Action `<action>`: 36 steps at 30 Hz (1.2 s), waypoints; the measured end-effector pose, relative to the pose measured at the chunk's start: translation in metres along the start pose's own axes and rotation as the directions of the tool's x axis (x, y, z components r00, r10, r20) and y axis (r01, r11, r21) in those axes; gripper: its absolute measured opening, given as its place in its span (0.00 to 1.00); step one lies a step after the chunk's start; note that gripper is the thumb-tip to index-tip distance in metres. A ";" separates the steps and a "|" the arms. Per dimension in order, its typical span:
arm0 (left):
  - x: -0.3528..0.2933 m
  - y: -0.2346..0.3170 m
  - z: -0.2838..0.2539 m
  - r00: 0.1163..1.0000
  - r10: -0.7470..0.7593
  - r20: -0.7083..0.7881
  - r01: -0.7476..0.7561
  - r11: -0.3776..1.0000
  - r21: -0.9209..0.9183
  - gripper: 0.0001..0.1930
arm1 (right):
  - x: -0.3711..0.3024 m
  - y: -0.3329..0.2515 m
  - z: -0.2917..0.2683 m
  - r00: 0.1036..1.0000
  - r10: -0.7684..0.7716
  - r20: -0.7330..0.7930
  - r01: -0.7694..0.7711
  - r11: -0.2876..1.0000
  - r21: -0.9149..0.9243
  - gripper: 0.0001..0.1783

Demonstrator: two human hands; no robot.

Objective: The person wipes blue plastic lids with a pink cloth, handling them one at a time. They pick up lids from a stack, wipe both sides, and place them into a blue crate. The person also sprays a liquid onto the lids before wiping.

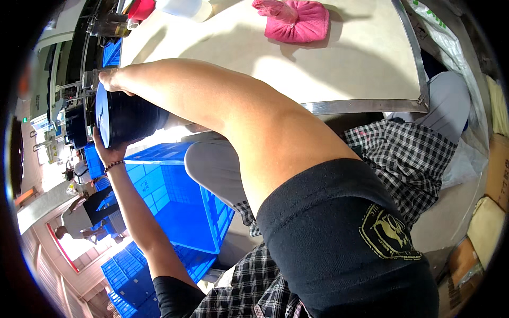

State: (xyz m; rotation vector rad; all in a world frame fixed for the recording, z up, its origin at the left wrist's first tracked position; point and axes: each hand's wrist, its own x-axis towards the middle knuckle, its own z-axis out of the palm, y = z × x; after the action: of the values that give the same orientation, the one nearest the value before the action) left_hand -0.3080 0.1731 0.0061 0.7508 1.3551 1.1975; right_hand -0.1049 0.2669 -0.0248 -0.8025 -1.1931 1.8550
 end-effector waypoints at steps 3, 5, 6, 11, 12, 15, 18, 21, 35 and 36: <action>-0.005 0.005 0.002 0.998 -0.020 -0.064 0.019 1.000 -0.024 0.33 | -0.014 -0.018 0.007 0.992 0.117 0.036 -0.115 0.992 -0.055 0.41; 0.003 0.006 0.005 0.997 -0.016 -0.075 0.013 0.999 -0.034 0.34 | -0.016 -0.016 0.000 0.994 0.100 0.045 -0.097 0.993 -0.060 0.41; 0.006 0.005 0.007 0.998 -0.022 -0.065 0.021 1.000 -0.011 0.35 | -0.017 -0.013 -0.005 0.995 0.093 0.046 -0.090 0.994 -0.058 0.42; 0.016 -0.020 0.000 0.993 -0.047 -0.105 0.048 0.999 0.006 0.37 | -0.019 0.010 -0.015 0.993 0.102 0.061 -0.099 0.994 -0.047 0.43; 0.021 -0.026 -0.005 0.993 -0.031 -0.114 0.032 0.999 0.005 0.37 | -0.019 0.015 -0.017 0.992 0.106 0.061 -0.103 0.994 -0.044 0.44; 0.018 -0.024 -0.001 0.996 -0.061 -0.065 0.060 0.998 -0.014 0.36 | -0.016 0.022 -0.022 0.992 0.113 0.054 -0.111 0.993 -0.045 0.45; 0.018 -0.020 0.002 0.997 -0.061 -0.050 0.060 0.998 -0.022 0.36 | -0.013 0.019 -0.025 0.975 0.215 0.057 -0.211 0.975 -0.064 0.49; 0.011 -0.027 -0.001 0.996 -0.077 -0.037 0.077 0.997 -0.001 0.43 | -0.040 0.016 -0.023 0.979 0.192 0.072 -0.191 0.981 -0.012 0.52; 0.006 -0.034 0.009 0.986 -0.159 0.049 0.159 0.987 0.003 0.53 | -0.007 0.031 -0.024 0.996 0.080 0.027 -0.081 0.996 0.024 0.47; 0.009 -0.033 0.008 0.984 -0.166 0.065 0.167 0.986 -0.006 0.53 | -0.004 0.032 -0.026 0.998 0.049 0.028 -0.050 0.998 0.040 0.47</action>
State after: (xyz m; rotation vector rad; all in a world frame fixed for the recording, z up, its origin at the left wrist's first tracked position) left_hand -0.2954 0.1738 -0.0268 0.6489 1.3295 1.0403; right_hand -0.0905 0.2663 -0.0638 -0.7933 -1.1584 1.9296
